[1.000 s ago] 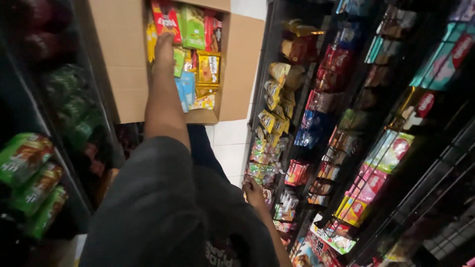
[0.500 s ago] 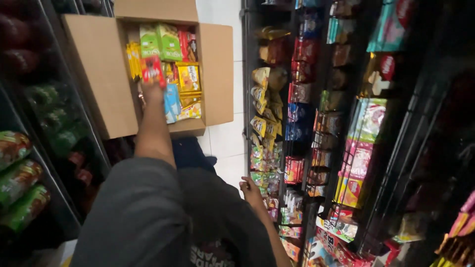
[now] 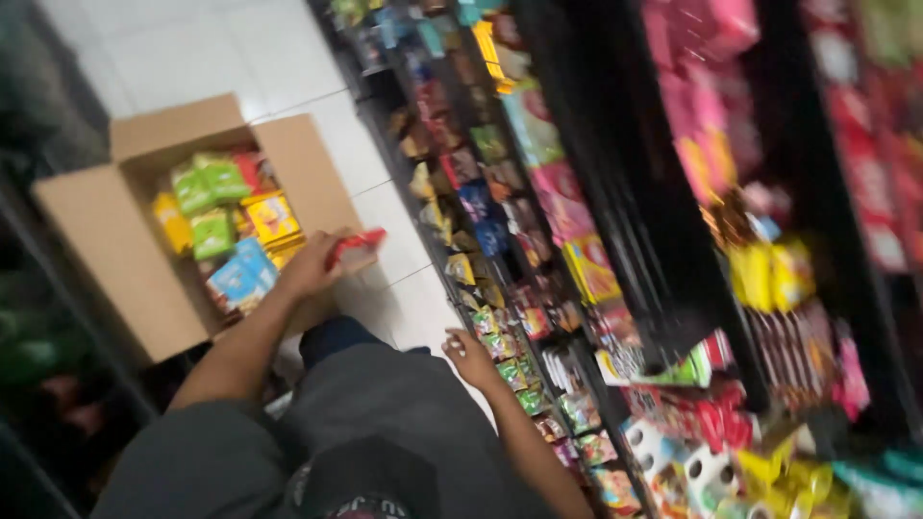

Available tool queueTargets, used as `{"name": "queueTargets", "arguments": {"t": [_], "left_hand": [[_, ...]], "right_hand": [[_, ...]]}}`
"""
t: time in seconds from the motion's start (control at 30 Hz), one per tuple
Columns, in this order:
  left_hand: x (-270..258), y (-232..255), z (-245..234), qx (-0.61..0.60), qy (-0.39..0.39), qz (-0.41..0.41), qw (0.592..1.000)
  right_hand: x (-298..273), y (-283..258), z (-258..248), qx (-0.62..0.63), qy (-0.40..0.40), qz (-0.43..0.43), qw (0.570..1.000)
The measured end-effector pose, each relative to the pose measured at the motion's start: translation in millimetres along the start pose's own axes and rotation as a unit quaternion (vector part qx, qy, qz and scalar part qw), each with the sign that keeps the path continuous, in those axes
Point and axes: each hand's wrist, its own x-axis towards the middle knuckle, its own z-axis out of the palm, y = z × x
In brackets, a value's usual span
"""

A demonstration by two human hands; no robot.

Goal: Scanning snack boxes and placing them onto grocery store shelves.

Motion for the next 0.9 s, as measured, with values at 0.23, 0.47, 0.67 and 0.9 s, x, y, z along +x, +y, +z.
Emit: {"name": "queueTargets", "arguments": {"t": [0.23,0.47,0.67,0.9], "left_hand": [[9.4,224.6,87.1,-0.203,-0.283,0.219,0.911],[-14.4,343.1,174.1,-0.402,-0.271,0.091,0.870],[-46.3,395.4,149.1,-0.543,-0.442,-0.143,0.699],[-73.7,423.3,143.4,-0.667,-0.468,-0.124,0.567]], "right_hand": [[-57.7,-24.3,-99.7,-0.042,0.194,-0.235,0.951],[-104.4,26.9,-160.0,0.302,0.068,-0.079,0.948],[-172.7,-11.1,-209.5,0.330,0.111,-0.125,0.929],[-278.0,-43.4,-330.5,0.089,0.103,-0.276,0.951]]}}
